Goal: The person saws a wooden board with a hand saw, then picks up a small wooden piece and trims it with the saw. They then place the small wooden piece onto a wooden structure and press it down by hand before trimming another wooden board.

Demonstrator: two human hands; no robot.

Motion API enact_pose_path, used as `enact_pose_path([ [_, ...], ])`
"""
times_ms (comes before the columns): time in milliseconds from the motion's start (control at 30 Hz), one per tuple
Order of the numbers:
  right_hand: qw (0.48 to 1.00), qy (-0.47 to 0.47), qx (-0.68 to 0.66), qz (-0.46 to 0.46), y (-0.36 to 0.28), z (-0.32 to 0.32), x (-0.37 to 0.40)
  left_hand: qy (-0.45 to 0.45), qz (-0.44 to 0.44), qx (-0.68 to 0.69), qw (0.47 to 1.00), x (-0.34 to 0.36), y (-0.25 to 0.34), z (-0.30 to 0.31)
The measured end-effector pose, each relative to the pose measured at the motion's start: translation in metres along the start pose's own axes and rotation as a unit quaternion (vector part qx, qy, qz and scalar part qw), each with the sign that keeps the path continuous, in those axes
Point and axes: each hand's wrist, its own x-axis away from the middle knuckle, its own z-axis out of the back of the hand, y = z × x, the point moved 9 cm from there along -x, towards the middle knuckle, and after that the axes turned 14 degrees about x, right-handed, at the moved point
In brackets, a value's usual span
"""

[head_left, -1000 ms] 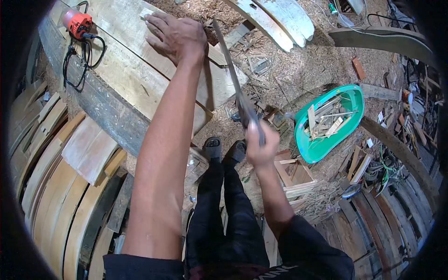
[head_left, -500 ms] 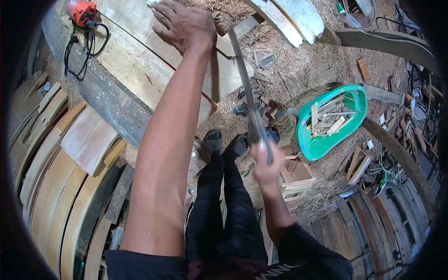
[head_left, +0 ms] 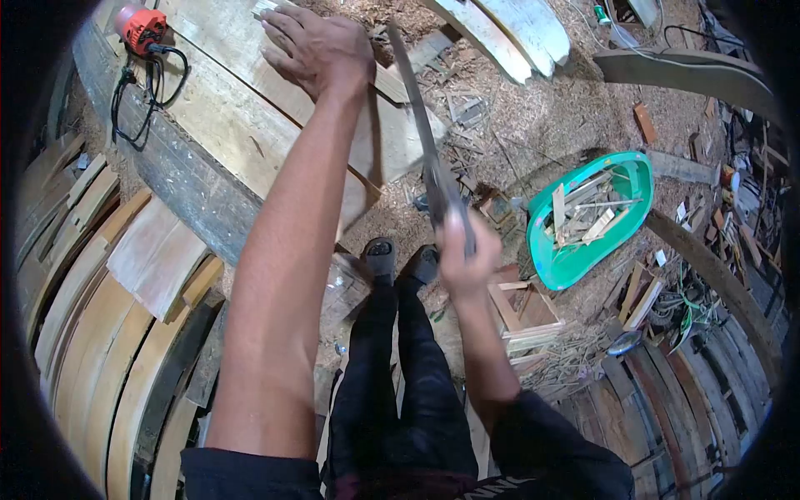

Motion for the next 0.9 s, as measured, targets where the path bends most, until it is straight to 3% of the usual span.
enact_pose_path([
  [100, 0.999, -0.024, -0.008, -0.036, 0.004, -0.004, -0.007, -0.014, 0.005, 0.031, 0.999, 0.001, 0.008, 0.008],
  [233, 1.0, 0.008, 0.009, -0.003, -0.007, 0.027, 0.052, 0.011, -0.023, 0.014, 1.0, 0.001, 0.005, 0.004],
  [267, 0.999, -0.002, 0.026, 0.041, -0.003, 0.023, 0.047, 0.015, -0.02, 0.03, 0.999, 0.0, 0.001, 0.002],
  [300, 1.0, -0.017, 0.014, -0.021, 0.008, 0.013, 0.031, 0.014, -0.025, 0.019, 0.999, 0.0, 0.0, 0.001],
  [367, 0.999, -0.029, -0.007, -0.034, 0.007, -0.008, -0.018, 0.013, -0.036, -0.004, 0.999, 0.001, -0.001, -0.001],
  [467, 1.0, -0.019, 0.015, 0.006, 0.002, 0.005, 0.016, 0.046, -0.021, -0.098, 0.994, 0.006, 0.011, 0.007],
  [567, 1.0, -0.003, 0.001, -0.021, 0.008, 0.024, 0.056, 0.016, -0.024, -0.013, 1.0, -0.001, -0.001, 0.0],
  [600, 1.0, 0.011, 0.002, 0.006, 0.004, 0.02, 0.041, 0.025, -0.035, 0.006, 0.999, 0.001, 0.002, 0.002],
  [700, 0.997, -0.04, -0.034, -0.05, 0.013, -0.008, -0.017, 0.009, -0.022, 0.01, 1.0, 0.001, 0.001, 0.001],
  [800, 1.0, -0.001, 0.022, 0.008, 0.001, 0.013, 0.027, 0.008, -0.021, 0.02, 1.0, 0.004, 0.005, 0.005],
  [900, 0.999, -0.013, 0.018, -0.048, -0.001, 0.034, 0.065, 0.01, -0.026, -0.003, 1.0, 0.002, 0.0, 0.002],
])
